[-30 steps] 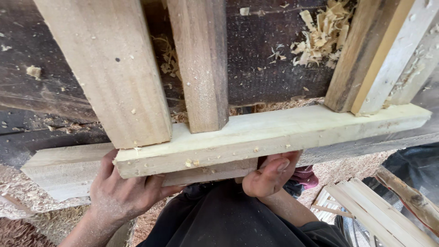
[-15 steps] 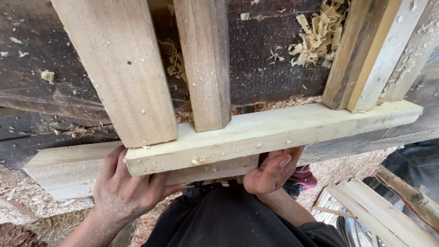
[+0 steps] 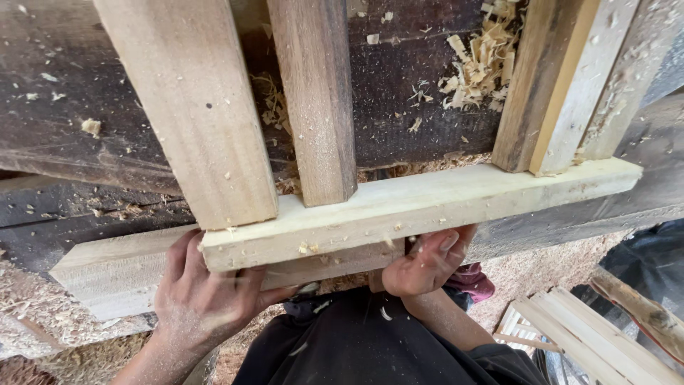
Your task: The person carries two rubber car mats into a workshop and sets them down. They then pick up a rectangular wooden plank and repeatedly rub it against a fixed wooden beam on a workbench to smooth its surface. The person handles the plank multiple times, rubbing different sections against the beam.
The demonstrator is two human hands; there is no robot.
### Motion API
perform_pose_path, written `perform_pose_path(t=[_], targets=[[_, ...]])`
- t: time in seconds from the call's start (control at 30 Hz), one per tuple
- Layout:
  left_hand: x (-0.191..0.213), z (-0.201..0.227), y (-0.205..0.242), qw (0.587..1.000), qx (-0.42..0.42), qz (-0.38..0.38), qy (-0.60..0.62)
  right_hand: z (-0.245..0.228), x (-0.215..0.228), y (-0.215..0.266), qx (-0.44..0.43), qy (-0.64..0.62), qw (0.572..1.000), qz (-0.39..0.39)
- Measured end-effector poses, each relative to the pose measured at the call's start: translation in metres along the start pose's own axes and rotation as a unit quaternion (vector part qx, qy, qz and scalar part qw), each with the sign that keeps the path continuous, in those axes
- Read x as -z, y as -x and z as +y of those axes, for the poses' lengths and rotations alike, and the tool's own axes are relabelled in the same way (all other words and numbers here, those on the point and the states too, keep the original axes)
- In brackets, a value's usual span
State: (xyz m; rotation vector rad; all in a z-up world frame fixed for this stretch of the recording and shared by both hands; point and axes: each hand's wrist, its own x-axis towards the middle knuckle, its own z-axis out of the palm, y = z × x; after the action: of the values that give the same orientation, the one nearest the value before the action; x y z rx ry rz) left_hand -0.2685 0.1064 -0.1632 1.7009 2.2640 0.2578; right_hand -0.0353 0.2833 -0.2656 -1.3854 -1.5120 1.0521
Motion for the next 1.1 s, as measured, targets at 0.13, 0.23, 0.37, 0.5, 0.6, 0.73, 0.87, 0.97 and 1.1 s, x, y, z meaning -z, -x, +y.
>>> perform_pose_path(t=[0.13, 0.23, 0.37, 0.5, 0.6, 0.73, 0.87, 0.97, 1.1], targets=[[0.005, 0.014, -0.001, 1.000, 0.019, -0.007, -0.023, -0.008, -0.006, -0.005, 0.025, -0.188, 0.981, -0.040], [0.015, 0.033, -0.005, 0.999, 0.048, -0.023, -0.005, -0.035, -0.010, -0.018, 0.064, -0.199, 0.969, -0.133], [0.037, 0.048, 0.000, 0.999, 0.022, -0.025, 0.009, -0.090, -0.006, -0.009, 0.080, -0.179, 0.965, -0.176], [0.042, 0.053, -0.004, 0.999, -0.017, -0.023, 0.032, -0.117, -0.006, -0.008, 0.100, -0.177, 0.964, -0.173], [0.032, 0.057, 0.005, 0.996, 0.013, -0.071, 0.050, -0.112, -0.001, -0.001, 0.064, -0.150, 0.975, -0.152], [0.015, 0.042, -0.002, 0.999, 0.009, -0.035, 0.035, -0.096, -0.017, -0.008, 0.059, -0.216, 0.961, -0.161], [0.004, 0.035, -0.002, 0.999, 0.006, -0.039, 0.035, -0.091, -0.026, -0.008, 0.016, -0.123, 0.986, -0.112], [-0.007, 0.028, -0.005, 0.999, 0.003, -0.026, 0.039, -0.089, -0.036, -0.013, 0.006, -0.108, 0.990, -0.090], [-0.014, 0.020, -0.003, 0.998, 0.009, -0.018, 0.060, -0.081, -0.037, -0.013, -0.109, -0.132, 0.984, -0.042]])
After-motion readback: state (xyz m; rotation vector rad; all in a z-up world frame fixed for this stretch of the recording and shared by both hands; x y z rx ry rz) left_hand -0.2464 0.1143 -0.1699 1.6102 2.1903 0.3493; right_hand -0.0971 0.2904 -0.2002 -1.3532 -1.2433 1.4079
